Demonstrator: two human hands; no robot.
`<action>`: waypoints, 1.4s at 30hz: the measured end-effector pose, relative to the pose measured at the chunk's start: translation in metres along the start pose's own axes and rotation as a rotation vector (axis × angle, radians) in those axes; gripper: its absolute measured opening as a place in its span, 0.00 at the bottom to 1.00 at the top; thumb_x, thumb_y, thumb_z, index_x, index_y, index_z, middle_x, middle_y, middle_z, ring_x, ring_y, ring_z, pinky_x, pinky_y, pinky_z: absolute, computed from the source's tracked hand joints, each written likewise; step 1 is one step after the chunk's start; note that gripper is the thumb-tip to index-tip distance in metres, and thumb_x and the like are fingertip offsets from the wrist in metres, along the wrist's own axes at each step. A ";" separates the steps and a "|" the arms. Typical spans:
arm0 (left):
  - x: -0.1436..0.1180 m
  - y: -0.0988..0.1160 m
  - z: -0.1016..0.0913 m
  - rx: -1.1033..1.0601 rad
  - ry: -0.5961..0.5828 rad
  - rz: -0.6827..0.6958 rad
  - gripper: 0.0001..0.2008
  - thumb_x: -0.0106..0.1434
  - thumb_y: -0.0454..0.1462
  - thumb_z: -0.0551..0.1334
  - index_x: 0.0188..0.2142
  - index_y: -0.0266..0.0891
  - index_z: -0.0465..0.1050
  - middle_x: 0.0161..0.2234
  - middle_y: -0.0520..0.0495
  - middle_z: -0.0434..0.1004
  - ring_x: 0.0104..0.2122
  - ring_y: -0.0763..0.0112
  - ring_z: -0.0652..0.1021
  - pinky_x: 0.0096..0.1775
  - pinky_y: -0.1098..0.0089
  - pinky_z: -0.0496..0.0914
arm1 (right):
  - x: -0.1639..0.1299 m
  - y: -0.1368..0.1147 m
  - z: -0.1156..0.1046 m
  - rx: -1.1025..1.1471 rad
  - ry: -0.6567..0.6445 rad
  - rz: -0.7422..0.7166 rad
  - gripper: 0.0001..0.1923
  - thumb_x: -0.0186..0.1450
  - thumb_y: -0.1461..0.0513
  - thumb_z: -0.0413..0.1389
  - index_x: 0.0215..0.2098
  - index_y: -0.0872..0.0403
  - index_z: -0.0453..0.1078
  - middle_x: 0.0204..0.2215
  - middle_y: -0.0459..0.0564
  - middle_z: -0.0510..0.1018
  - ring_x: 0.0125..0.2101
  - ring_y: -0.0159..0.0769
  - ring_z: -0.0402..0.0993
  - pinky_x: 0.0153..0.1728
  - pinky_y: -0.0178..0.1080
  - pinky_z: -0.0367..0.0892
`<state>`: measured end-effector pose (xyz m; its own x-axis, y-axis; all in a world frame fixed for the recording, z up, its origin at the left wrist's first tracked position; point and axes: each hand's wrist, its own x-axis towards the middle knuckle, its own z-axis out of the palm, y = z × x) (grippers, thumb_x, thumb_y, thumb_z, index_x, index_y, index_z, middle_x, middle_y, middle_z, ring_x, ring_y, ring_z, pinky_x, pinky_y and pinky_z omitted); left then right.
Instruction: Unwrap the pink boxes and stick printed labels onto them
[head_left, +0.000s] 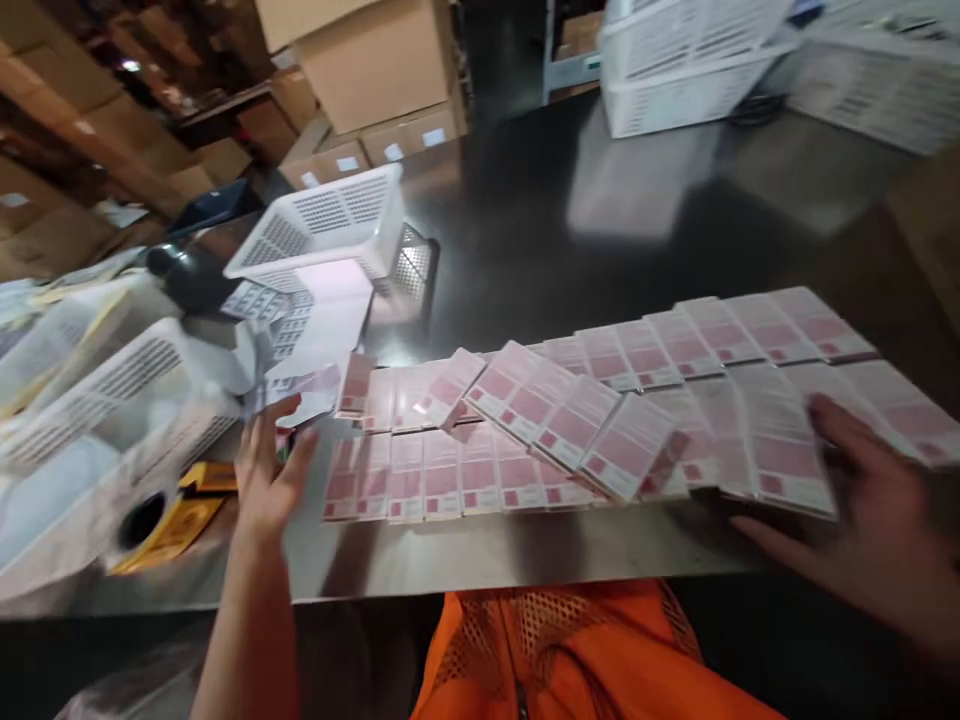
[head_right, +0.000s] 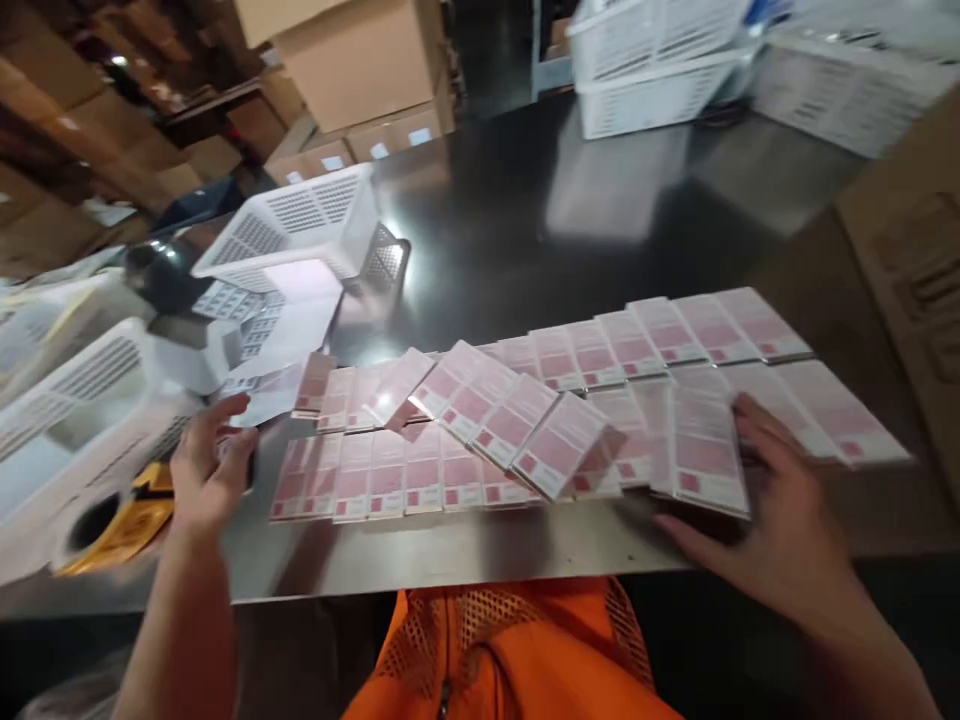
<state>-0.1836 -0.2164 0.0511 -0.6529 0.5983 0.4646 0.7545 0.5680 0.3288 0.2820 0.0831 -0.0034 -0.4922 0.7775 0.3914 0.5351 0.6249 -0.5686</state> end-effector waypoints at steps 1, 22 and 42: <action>0.013 0.010 0.004 -0.028 -0.085 0.096 0.25 0.63 0.50 0.59 0.57 0.44 0.67 0.51 0.41 0.74 0.46 0.54 0.76 0.47 0.54 0.73 | 0.001 0.001 -0.003 -0.013 -0.046 -0.054 0.46 0.60 0.45 0.62 0.70 0.47 0.50 0.66 0.65 0.59 0.66 0.52 0.56 0.60 0.53 0.60; 0.115 0.143 0.104 0.027 -0.804 0.883 0.58 0.43 0.52 0.73 0.69 0.48 0.47 0.62 0.41 0.62 0.52 0.52 0.76 0.46 0.61 0.75 | -0.011 -0.070 0.015 0.166 -0.120 0.008 0.55 0.53 0.51 0.69 0.69 0.45 0.43 0.67 0.60 0.50 0.67 0.58 0.48 0.64 0.59 0.56; 0.074 0.184 0.071 0.116 -0.917 0.637 0.54 0.46 0.48 0.72 0.68 0.44 0.47 0.60 0.35 0.57 0.56 0.45 0.69 0.52 0.53 0.70 | 0.071 -0.084 0.003 -0.113 -0.641 -0.220 0.52 0.52 0.45 0.65 0.69 0.53 0.53 0.64 0.65 0.62 0.61 0.66 0.58 0.54 0.67 0.62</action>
<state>-0.0981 -0.0275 0.0877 0.0115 0.9609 -0.2765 0.9888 0.0302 0.1462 0.1998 0.0852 0.0696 -0.8881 0.4583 -0.0356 0.4271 0.7940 -0.4326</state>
